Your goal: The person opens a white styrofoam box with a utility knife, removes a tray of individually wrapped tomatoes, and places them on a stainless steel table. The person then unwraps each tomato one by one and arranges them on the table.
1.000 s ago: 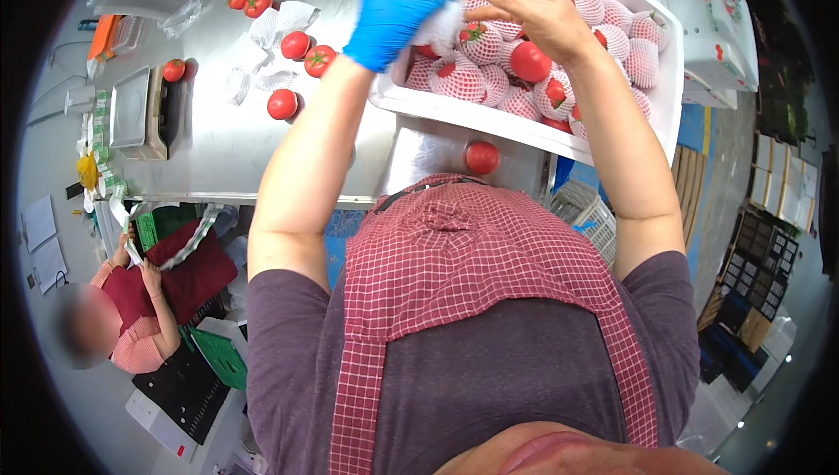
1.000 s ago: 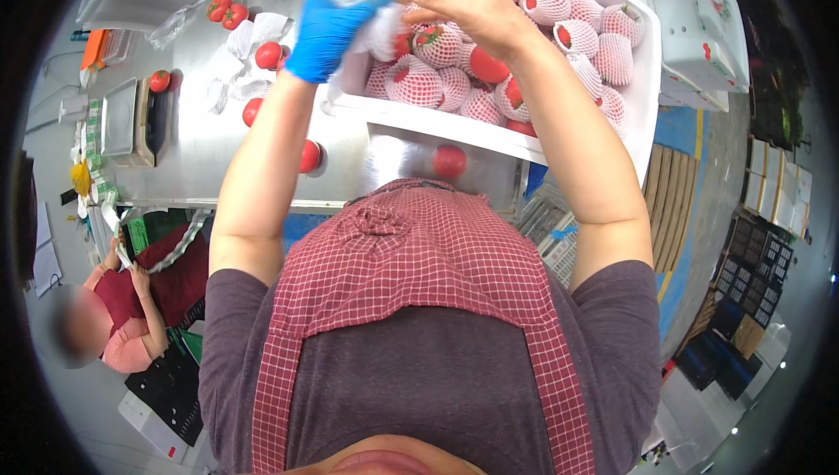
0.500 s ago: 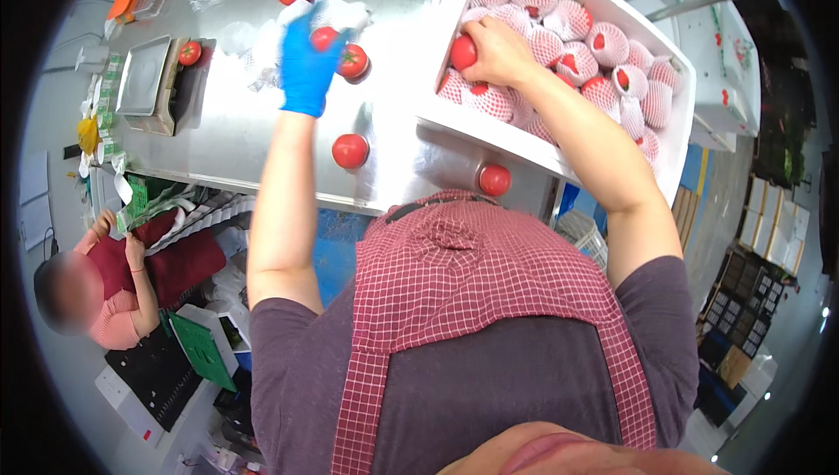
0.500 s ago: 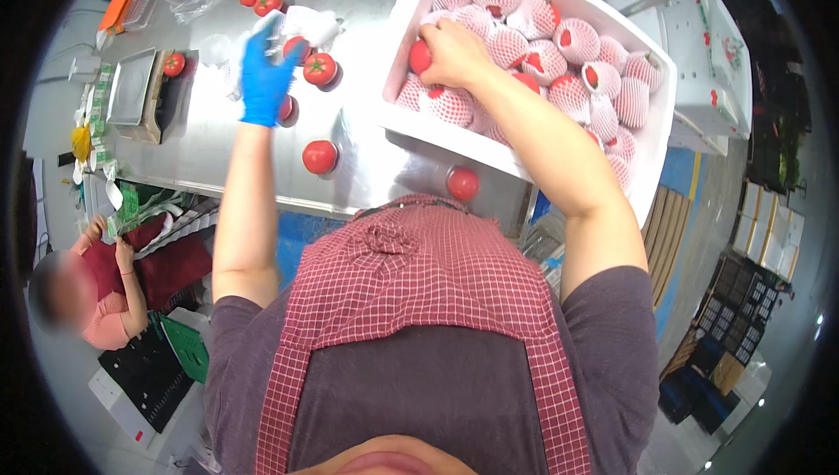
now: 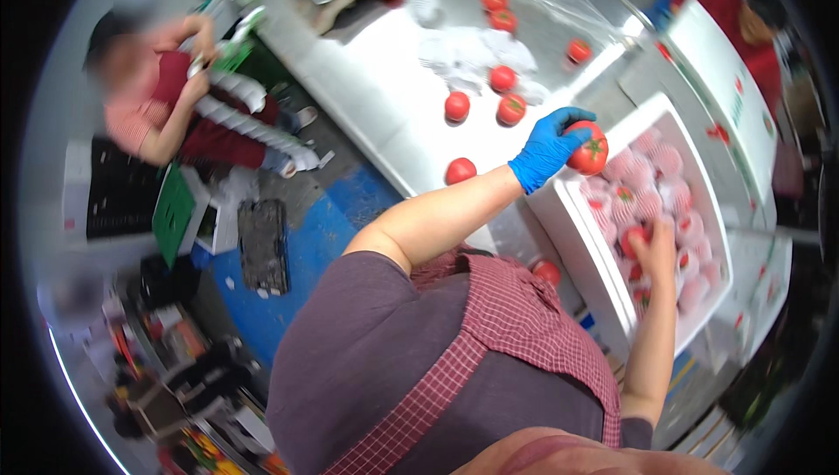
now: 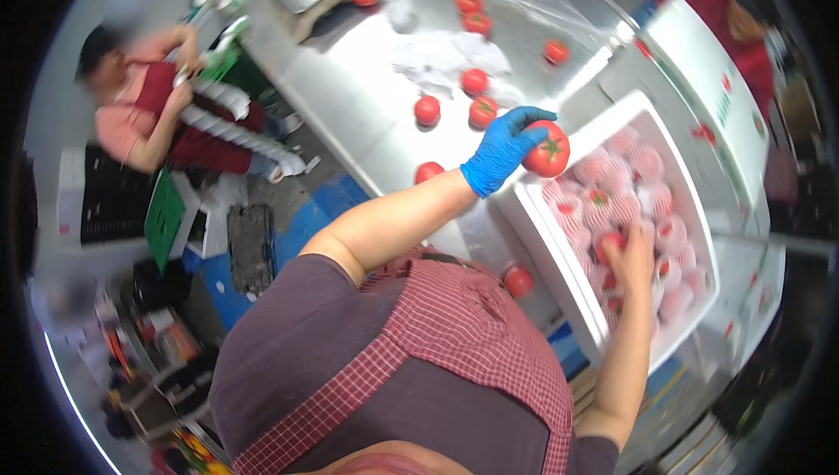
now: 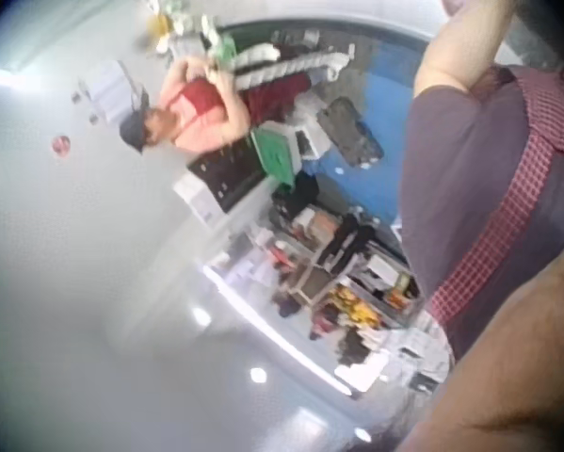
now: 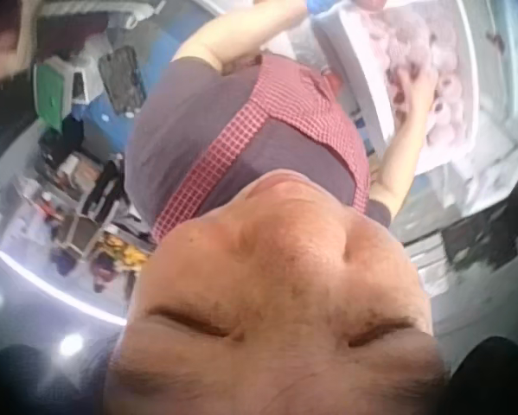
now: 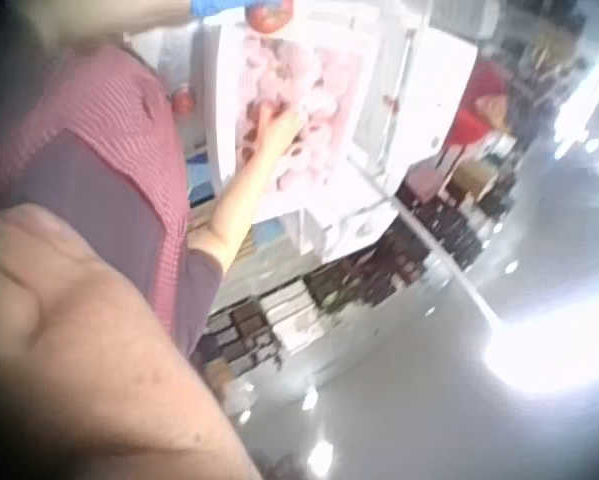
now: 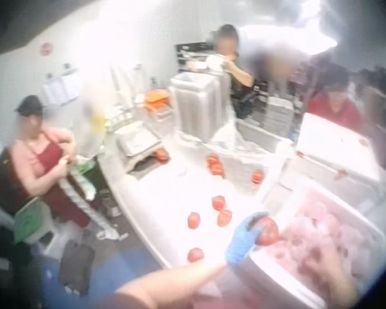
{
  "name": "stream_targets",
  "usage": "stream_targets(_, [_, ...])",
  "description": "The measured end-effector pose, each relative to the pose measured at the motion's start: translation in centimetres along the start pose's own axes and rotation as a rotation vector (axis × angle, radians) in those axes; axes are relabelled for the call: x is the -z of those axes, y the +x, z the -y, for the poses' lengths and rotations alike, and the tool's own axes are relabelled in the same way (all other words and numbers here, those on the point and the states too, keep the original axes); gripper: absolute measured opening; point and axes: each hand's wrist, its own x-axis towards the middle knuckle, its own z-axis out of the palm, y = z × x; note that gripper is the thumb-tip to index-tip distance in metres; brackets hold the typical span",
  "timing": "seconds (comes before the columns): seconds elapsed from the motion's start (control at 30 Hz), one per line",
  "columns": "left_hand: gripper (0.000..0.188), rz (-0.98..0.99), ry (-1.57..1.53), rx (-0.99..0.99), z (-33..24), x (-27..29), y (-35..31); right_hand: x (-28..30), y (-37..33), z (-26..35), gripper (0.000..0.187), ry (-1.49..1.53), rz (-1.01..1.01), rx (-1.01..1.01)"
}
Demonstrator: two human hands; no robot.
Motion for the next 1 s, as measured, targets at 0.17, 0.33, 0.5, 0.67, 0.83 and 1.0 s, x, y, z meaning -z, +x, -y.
stream_targets(0.17, [0.044,-0.559,-0.460,0.515,2.0,11.3,-1.3,-1.9,-1.3,0.0,0.064,0.113,0.027,0.063])
stream_targets(0.33, [0.059,-0.696,-0.381,0.437,6.7,21.4,-2.1,1.4,3.4,-1.0,0.056,0.367,-0.136,0.160])
stream_targets(0.5, [0.068,-0.348,-0.179,0.481,2.5,16.2,-3.6,6.0,6.3,12.3,0.056,0.860,0.091,0.175])
stream_targets(0.67, [0.078,-0.083,-0.545,0.270,-1.4,9.1,-8.2,-0.5,8.8,23.1,0.069,0.618,0.427,0.676])
stream_targets(0.83, [0.052,-0.303,-0.548,0.623,7.0,17.6,-9.7,-6.3,12.2,23.3,0.059,0.230,0.488,0.825])
stream_targets(1.0, [0.058,-0.495,-0.360,0.731,6.7,21.2,-14.6,-5.3,10.1,25.3,0.050,0.437,0.585,0.768])
